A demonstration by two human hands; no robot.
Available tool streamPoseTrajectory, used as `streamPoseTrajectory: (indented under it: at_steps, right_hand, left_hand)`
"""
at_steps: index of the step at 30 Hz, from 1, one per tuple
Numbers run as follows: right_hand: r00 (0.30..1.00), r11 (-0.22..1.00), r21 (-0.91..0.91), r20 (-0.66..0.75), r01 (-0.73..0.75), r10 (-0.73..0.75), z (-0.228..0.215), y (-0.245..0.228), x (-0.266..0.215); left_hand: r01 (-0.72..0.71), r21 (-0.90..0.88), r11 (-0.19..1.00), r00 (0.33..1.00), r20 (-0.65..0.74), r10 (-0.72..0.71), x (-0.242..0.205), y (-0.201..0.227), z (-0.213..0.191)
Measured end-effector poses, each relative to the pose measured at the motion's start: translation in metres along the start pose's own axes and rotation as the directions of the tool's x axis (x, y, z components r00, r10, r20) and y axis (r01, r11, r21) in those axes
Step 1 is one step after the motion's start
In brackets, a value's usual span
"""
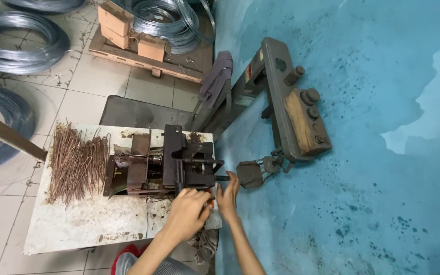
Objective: Feeding metal rods into a manual machine and pulling a lever to process them
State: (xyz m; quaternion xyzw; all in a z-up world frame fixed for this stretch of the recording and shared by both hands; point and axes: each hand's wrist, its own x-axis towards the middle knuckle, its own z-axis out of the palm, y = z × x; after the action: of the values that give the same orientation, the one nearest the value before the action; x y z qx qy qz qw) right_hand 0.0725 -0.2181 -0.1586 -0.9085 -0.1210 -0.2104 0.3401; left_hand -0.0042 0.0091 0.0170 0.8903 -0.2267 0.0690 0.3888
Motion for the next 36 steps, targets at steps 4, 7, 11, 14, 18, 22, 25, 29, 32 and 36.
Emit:
streamPoseTrajectory:
  at_steps: [4,7,11,14,18,22,25,29,32,36]
  right_hand:
    - [0.98,0.987,0.129,-0.162,-0.093,0.114,-0.016,-0.09,-0.034]
    - [0.954,0.948,0.154,-0.155,0.28,-0.256,-0.005,-0.126,-0.048]
    - [0.903,0.896,0.128,-0.123,0.425,-0.411,-0.001,-0.159,-0.038]
    - [0.879,0.881,0.061,-0.125,0.469,-0.46,0.004,-0.155,-0.025]
    - [0.887,0.903,-0.003,-0.185,0.429,-0.422,0.006,-0.169,0.005]
    - [0.849,0.866,0.095,-0.273,0.491,-0.452,-0.006,-0.203,0.116]
    - [0.934,0.901,0.273,-0.215,0.338,-0.285,-0.005,-0.229,0.199]
    - [0.984,0.888,0.424,-0.089,0.177,-0.154,0.062,-0.214,0.296]
    - [0.998,0.71,0.701,-0.06,0.067,-0.035,0.137,-0.164,0.353]
    - [0.998,0.778,0.626,0.003,-0.048,0.06,0.182,-0.14,0.379]
  left_hand:
    - [0.169,-0.252,0.953,0.983,-0.02,-0.18,-0.001,-0.01,0.006]
    - [0.112,-0.139,0.984,0.936,-0.317,-0.151,-0.001,-0.022,-0.01]
    - [0.466,0.089,0.88,0.821,-0.415,-0.392,0.004,-0.061,-0.04]
    - [0.545,0.29,0.787,0.804,-0.447,-0.393,0.004,-0.108,-0.038]
    - [0.506,0.354,0.787,0.848,-0.371,-0.379,0.0,-0.141,-0.028]
    - [0.551,0.455,0.7,0.834,-0.34,-0.435,-0.003,-0.157,-0.012]
    - [0.546,0.406,0.733,0.837,-0.297,-0.459,-0.003,-0.152,-0.017]
    - [0.533,0.483,0.695,0.846,-0.287,-0.449,-0.005,-0.154,-0.017]
    - [0.524,0.525,0.671,0.851,-0.284,-0.442,-0.002,-0.156,-0.018]
    - [0.543,0.555,0.63,0.836,-0.289,-0.466,0.001,-0.148,-0.019]
